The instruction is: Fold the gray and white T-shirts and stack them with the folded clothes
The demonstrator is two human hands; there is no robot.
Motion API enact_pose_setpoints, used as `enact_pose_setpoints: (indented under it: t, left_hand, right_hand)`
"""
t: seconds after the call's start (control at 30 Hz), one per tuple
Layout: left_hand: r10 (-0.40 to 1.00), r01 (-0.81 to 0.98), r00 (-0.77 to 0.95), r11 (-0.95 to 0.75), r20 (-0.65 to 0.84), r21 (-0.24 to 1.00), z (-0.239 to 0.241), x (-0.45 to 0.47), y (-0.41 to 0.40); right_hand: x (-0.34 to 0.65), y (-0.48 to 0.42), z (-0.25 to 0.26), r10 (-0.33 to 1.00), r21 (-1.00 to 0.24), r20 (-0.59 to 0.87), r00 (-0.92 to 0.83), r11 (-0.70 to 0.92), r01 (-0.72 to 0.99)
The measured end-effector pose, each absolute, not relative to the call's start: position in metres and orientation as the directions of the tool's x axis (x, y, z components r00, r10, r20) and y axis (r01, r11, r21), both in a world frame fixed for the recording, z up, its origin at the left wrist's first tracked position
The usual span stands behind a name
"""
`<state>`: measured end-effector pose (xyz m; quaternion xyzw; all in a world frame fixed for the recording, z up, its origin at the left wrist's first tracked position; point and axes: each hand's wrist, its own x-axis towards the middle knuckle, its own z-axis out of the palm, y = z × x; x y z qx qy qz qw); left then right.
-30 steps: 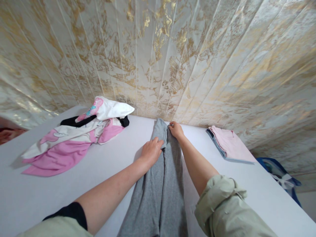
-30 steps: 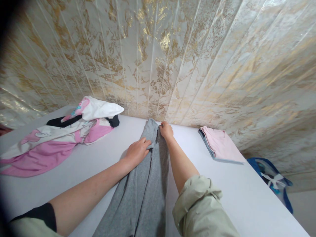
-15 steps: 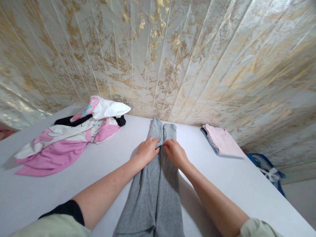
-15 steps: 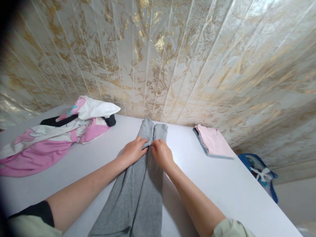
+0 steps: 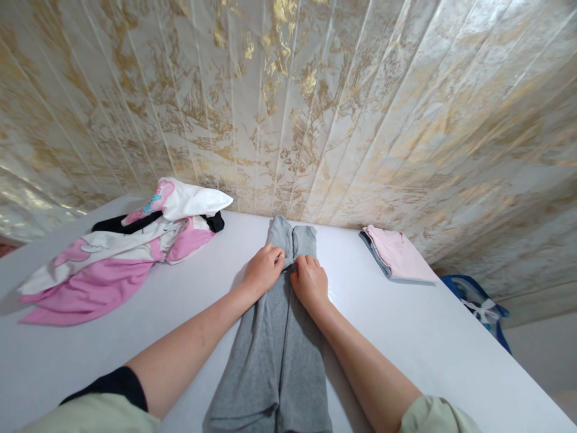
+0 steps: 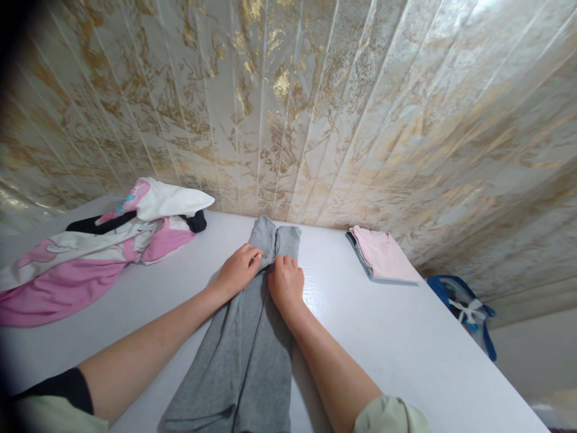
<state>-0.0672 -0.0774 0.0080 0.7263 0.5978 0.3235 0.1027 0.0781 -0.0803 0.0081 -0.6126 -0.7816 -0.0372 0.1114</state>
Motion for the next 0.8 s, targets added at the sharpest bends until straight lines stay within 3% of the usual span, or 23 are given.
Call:
enact_pose_setpoints:
  t: [0.13, 0.33, 0.57, 0.8]
  left_hand:
    - [0.904, 0.723, 0.205, -0.398, 0.375, 0.565, 0.001, -0.068, -0.071]
    - [0.911, 0.741, 0.252, -0.398, 0.326, 0.541, -0.010, -0.067, -0.066]
    - [0.914, 0.767, 0.253, -0.389, 0.316, 0.511, -0.010, -0.068, -0.067]
    - [0.928, 0.775, 0.213, -0.350, 0.304, 0.526, -0.014, -0.069, -0.065]
  right_hand:
    - [0.088, -0.076, 0.004, 0.942, -0.208, 0.267, -0.204, 0.263, 0.942]
    - [0.096, -0.074, -0.001, 0.938, -0.429, 0.317, -0.141, 0.275, 0.860]
    - [0.093, -0.079, -0.003, 0.910, -0.305, 0.328, -0.254, 0.357, 0.883]
    - [0.090, -0.082, 0.002, 0.923, -0.260, 0.280, -0.264, 0.338, 0.904]
